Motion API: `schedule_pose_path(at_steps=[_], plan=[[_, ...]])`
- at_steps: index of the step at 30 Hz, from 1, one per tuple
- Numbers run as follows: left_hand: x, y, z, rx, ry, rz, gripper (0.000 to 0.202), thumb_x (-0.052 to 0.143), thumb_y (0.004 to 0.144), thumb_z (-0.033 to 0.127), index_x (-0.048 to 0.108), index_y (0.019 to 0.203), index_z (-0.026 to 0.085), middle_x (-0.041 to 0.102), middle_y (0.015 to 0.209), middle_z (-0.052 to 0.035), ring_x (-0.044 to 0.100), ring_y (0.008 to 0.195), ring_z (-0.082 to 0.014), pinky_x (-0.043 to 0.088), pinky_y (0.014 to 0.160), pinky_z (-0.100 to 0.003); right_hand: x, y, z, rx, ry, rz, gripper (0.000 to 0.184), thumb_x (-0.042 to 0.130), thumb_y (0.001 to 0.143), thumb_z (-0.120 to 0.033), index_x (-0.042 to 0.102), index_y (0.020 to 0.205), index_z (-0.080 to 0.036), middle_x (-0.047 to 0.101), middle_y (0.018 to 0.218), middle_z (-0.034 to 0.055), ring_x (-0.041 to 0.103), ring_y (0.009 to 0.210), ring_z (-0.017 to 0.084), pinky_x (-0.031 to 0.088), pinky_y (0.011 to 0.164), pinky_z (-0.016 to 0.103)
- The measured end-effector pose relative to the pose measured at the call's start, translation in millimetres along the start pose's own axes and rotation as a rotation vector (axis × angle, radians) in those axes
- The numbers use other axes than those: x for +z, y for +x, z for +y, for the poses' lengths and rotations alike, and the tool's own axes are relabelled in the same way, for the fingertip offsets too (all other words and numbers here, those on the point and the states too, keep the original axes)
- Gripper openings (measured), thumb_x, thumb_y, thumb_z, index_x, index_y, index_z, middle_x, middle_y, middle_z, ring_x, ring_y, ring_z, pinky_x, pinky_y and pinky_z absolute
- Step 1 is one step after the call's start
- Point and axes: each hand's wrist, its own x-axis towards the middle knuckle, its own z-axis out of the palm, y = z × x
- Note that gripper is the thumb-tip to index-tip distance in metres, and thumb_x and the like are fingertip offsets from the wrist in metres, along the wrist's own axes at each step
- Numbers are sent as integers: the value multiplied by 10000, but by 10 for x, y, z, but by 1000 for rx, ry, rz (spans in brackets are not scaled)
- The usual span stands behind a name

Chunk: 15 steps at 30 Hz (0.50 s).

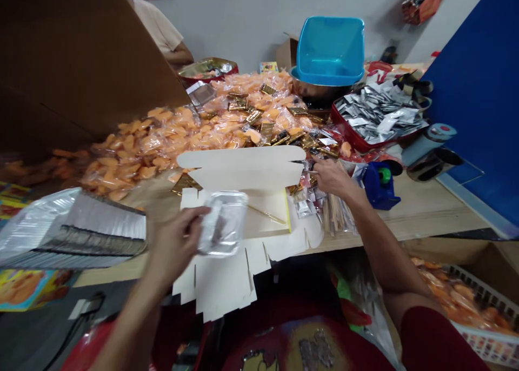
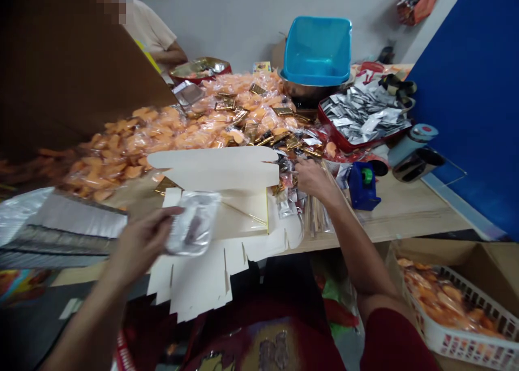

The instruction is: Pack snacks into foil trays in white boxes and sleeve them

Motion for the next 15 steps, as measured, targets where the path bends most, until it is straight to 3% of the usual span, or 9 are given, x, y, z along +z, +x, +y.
schedule_pose_path(at_steps=[3, 6, 9, 12, 15], plan=[[424, 135, 57, 162, 188, -88, 373, 447, 963, 177, 731, 1200, 129, 719, 1058, -101, 690, 864, -228, 572, 859, -382, 56, 61, -103, 4, -32, 12, 344, 495, 933, -82, 694, 1213, -87, 571, 1456, 223, 523, 1217, 327, 379, 988, 414], [697, 165, 113, 230, 449, -35, 379, 444, 1003, 240, 751, 1194, 124, 664, 1203, -204, 672, 1030, -318, 553, 922, -472, 100, 29, -118, 23, -40, 61, 379, 476, 938, -88, 681, 1256, -109, 543, 1460, 230, 491, 1249, 344, 360, 1030, 452], [744, 64, 94, 361, 554, 4, 351, 519, 1043, 403, 787, 1173, 216, 548, 1485, -208, 524, 1365, -428, 465, 1068, -607, 140, 15, -23, 112, 259, 180, 349, 458, 940, -110, 694, 1196, -117, 592, 1342, 226, 520, 1188, 318, 374, 1041, 446], [709, -56, -1, 527, 570, -175, 371, 589, 1011, 551, 783, 1208, 303, 468, 1644, -113, 304, 1565, -461, 310, 1178, -719, 156, 43, 138, 240, 725, 340, 293, 504, 931, -233, 681, 1132, -115, 652, 1143, 176, 575, 1058, 273, 445, 965, 399], [731, -151, -79, 510, 635, -321, 472, 590, 1005, 573, 719, 1361, 292, 505, 1630, -124, 250, 1591, -490, 369, 1141, -730, 114, -17, 218, 268, 952, 383, 372, 524, 932, -433, 637, 1160, -163, 677, 1013, 88, 613, 862, 207, 508, 784, 334]])
